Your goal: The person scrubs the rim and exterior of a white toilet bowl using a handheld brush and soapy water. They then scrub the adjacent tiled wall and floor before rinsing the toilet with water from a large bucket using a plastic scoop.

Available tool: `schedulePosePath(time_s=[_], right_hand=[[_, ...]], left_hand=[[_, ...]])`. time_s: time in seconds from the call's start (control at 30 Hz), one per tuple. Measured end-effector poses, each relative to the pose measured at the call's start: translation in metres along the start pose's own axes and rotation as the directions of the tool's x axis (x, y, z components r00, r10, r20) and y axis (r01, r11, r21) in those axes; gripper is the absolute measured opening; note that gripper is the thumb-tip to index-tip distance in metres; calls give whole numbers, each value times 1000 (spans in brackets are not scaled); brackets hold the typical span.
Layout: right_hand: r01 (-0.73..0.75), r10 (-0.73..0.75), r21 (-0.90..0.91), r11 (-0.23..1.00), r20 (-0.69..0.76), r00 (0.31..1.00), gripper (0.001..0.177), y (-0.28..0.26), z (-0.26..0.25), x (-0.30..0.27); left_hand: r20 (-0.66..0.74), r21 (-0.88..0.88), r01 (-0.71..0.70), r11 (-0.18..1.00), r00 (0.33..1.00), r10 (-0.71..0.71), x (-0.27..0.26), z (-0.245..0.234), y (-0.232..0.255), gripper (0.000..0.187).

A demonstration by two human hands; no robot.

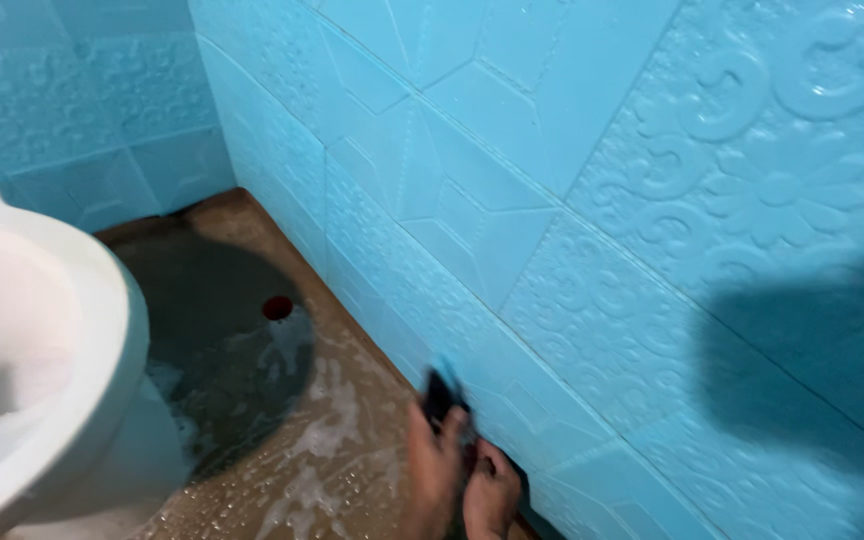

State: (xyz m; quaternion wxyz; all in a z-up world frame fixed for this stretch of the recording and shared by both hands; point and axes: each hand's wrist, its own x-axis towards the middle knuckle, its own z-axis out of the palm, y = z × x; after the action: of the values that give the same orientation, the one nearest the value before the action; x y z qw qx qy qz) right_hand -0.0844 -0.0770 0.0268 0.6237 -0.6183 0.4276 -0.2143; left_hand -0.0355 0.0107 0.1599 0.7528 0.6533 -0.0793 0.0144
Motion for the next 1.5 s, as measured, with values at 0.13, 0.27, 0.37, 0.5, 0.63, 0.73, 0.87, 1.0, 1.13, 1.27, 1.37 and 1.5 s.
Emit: schedulePosePath(time_s=[0.13,0.27,0.37,0.5,0.63,0.73,0.87,1.0,1.13,1.27,1.37,1.5], right_hand=[[-7,6,-223,975,-5,1000,53,-7,-10,-19],[-100,89,-203,974,-63,994,46,-15,-14,-32],[-99,73,-321,942,-93,993,32,-19,-8,-21],[-57,45,-172,983,-73,996,29,-4,-5,-7],[205,-222,-306,930,-22,975,36,20,-15,-7],[152,-159,-273,950,0,987,50,29,-25,-17],[34,-70,-322,946,-99,993,32,10,-21,-16],[-57,34,-126,990,-175,984,32,-5,-21,-15],[114,-184,-255,960,-270,945,28,-11,-29,-21],[46,-116,-282,958,-240,964,30,-12,-48,-23],[113,-89,107,988,-213,973,32,-22,-37,-27],[51,-26,427,903,-64,998,36,-39,-34,-21]], left_hand=[[152,244,-265,933,961,232,-35,3,6,50],[221,246,-422,873,901,373,-21,-7,13,49],[98,240,-286,928,958,270,-1,-8,21,47],[156,152,-141,978,981,117,3,-14,32,51],[353,217,-443,870,867,353,-32,-11,41,50],[483,158,-532,832,776,405,-47,-9,44,50],[288,207,-425,881,887,361,-19,-8,44,46],[145,287,-341,895,939,311,-9,-7,34,45],[342,164,-450,878,860,378,-43,-9,35,49],[461,155,-538,829,781,421,-54,-6,30,50],[288,122,-407,905,887,360,-33,-10,26,46],[107,207,-155,966,985,135,-3,-7,21,44]])
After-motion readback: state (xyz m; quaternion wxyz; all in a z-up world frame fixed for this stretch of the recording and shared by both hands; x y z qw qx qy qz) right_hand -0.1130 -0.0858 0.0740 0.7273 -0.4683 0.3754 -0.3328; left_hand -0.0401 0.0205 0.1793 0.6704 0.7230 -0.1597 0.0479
